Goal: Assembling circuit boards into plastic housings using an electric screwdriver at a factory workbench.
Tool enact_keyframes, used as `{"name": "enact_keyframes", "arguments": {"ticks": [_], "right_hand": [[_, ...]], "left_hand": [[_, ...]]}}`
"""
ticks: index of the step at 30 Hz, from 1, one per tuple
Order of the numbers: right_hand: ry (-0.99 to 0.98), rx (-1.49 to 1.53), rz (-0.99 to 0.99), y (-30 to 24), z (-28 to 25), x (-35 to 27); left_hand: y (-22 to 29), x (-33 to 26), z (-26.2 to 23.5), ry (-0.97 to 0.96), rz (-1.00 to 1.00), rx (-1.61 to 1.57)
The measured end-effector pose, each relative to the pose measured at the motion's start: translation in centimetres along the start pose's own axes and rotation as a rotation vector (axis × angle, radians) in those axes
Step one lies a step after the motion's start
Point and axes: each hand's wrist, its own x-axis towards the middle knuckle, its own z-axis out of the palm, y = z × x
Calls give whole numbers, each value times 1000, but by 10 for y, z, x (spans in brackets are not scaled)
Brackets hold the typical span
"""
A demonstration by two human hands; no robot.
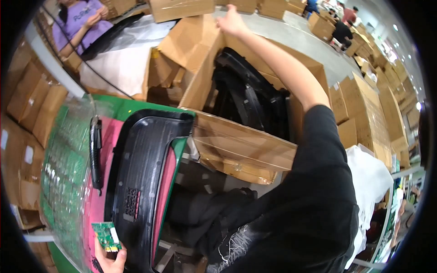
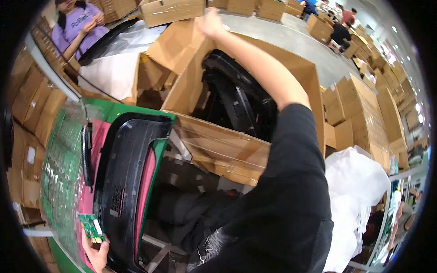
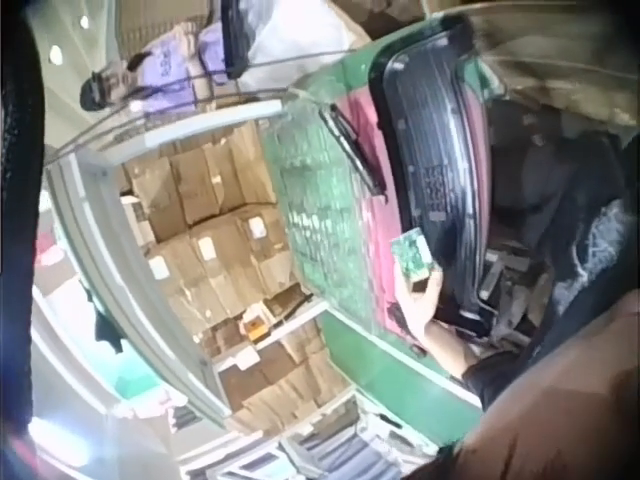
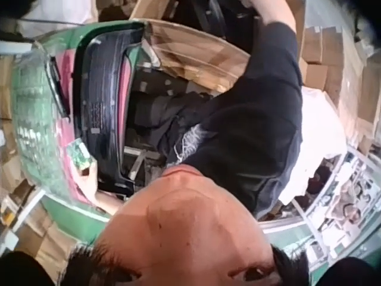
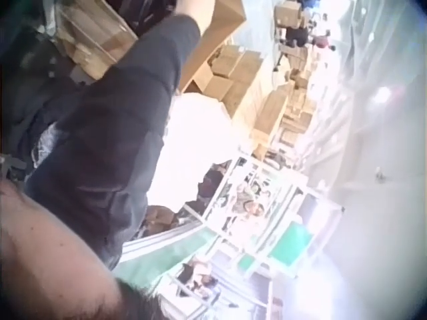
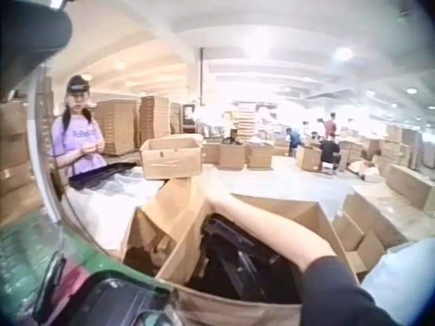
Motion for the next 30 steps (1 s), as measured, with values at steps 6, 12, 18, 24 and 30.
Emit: {"name": "enact_keyframes", "arguments": {"ticks": [6, 12, 18, 24, 30], "right_hand": [[-94, -1184, 137, 151, -121, 136], [-119, -6, 234, -11, -6, 52], [-134, 153, -58, -92, 32, -9], [-431, 669, -630, -201, 48, -145], [-981, 502, -967, -238, 38, -247]], "left_hand": [[13, 38, 15, -40, 83, 264], [-4, 10, -7, -27, -64, 434], [-16, 26, -3, -252, -34, 459], [-33, 0, -19, -329, 33, 350], [20, 8, 15, -237, 134, 373]]}}
